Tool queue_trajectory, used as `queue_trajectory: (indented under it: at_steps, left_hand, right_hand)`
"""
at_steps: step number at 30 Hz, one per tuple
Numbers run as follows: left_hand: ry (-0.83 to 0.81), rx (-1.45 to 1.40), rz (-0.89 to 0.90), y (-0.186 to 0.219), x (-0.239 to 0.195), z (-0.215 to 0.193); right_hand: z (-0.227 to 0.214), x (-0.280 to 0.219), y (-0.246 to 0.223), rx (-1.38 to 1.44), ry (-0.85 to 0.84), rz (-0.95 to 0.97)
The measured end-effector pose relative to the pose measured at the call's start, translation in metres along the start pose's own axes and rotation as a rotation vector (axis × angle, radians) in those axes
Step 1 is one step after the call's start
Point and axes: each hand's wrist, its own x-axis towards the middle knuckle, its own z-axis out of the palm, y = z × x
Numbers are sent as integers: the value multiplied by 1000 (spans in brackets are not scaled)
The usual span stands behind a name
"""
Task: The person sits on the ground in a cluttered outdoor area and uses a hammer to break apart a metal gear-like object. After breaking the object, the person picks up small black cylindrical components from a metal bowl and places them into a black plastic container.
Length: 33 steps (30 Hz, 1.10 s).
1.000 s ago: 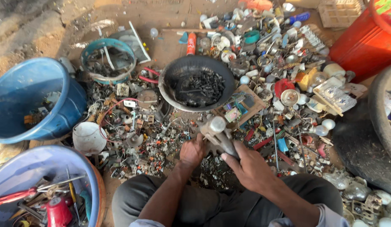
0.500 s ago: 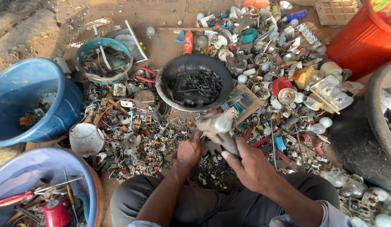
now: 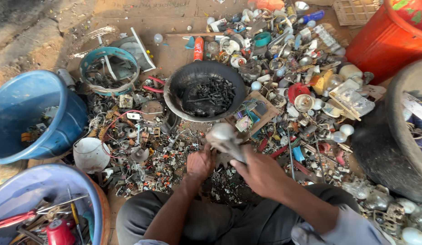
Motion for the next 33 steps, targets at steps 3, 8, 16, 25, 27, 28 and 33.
queue_trajectory:
  at_steps: [3, 8, 16, 25, 27, 28, 33]
  left_hand:
    - [-5, 52, 11, 1, 4, -5]
    - [-13, -30, -12, -1, 2, -4]
    - [145, 6, 137, -14, 7, 4]
    - [-79, -200, -47, -21, 11, 14]
    - [-77, -196, -44, -23, 14, 19]
    - [51, -127, 55, -21, 18, 21]
    - [130, -99, 115, -26, 20, 28]
  right_hand:
    - [-3, 13, 4, 88, -84, 39]
    - [-6, -13, 5, 182, 252, -289]
    - [-15, 16, -14, 2, -178, 50]
    - [4, -2, -2, 190, 206, -169]
    - [8, 14, -1, -5, -21, -43]
    - [4, 16, 2, 31, -68, 11]
    - [-7, -14, -2, 231, 102, -32]
